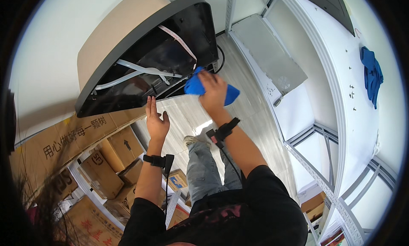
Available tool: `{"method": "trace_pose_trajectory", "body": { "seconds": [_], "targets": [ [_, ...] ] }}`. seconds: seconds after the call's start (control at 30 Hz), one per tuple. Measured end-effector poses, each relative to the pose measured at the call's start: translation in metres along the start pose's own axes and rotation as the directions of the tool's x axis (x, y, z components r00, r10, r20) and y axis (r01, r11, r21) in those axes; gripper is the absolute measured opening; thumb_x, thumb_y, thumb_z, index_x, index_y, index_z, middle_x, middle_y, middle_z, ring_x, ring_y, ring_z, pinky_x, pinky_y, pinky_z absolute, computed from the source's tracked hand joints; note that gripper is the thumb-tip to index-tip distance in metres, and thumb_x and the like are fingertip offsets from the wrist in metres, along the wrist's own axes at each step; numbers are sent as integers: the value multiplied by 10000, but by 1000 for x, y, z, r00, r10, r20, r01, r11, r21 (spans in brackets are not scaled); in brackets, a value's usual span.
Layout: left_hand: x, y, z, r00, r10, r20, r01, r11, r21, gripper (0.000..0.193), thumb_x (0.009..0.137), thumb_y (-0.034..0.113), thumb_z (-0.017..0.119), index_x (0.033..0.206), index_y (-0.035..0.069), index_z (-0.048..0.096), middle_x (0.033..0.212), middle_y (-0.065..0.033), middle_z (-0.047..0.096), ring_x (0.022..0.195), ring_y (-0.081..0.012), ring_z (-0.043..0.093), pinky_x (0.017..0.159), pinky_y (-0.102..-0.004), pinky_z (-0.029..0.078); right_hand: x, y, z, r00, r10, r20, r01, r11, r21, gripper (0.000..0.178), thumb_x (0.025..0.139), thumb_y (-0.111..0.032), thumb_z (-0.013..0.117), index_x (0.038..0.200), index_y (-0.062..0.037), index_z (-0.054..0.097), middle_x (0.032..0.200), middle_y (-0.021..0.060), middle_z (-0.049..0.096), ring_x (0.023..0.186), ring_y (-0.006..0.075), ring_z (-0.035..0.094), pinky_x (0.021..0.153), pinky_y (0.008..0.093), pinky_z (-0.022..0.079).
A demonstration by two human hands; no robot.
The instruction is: The person wipes the exterior of a beige and black electronic device with a blue cloth. They then pick up a metal backplate and align it with the device's rear. Using a screwdriver, they fasten the backplate to the device by inserting and tightening several screws.
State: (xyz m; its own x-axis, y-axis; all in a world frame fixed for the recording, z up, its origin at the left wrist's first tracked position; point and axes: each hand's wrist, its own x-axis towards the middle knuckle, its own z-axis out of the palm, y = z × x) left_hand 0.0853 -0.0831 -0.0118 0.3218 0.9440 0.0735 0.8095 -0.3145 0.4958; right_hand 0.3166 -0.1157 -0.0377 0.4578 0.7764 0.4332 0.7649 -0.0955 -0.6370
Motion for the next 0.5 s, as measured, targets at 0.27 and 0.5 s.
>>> {"method": "trace_pose_trajectory", "body": {
  "seconds": [0.27,0.5],
  "targets": [
    [0,-2,6,1000,4,-23,-5,999,-54,729,782,-13,620,1465,41,372,1525,-199,340,1290,-353,485,796,-331,538,26,14,-30,992,-78,98,90,988,-123,547,562,82,619,1081,-71,696,1233,24,664,963,288,580,837,392,447],
    [-1,2,4,1000,-13,-11,13,1000,-26,738,763,7,592,1466,61,372,1522,-182,345,1302,-379,468,938,-394,516,19,29,-25,987,-28,156,50,989,-136,549,584,59,622,1106,-95,698,1212,8,669,981,261,566,836,382,418]
  ]
}}
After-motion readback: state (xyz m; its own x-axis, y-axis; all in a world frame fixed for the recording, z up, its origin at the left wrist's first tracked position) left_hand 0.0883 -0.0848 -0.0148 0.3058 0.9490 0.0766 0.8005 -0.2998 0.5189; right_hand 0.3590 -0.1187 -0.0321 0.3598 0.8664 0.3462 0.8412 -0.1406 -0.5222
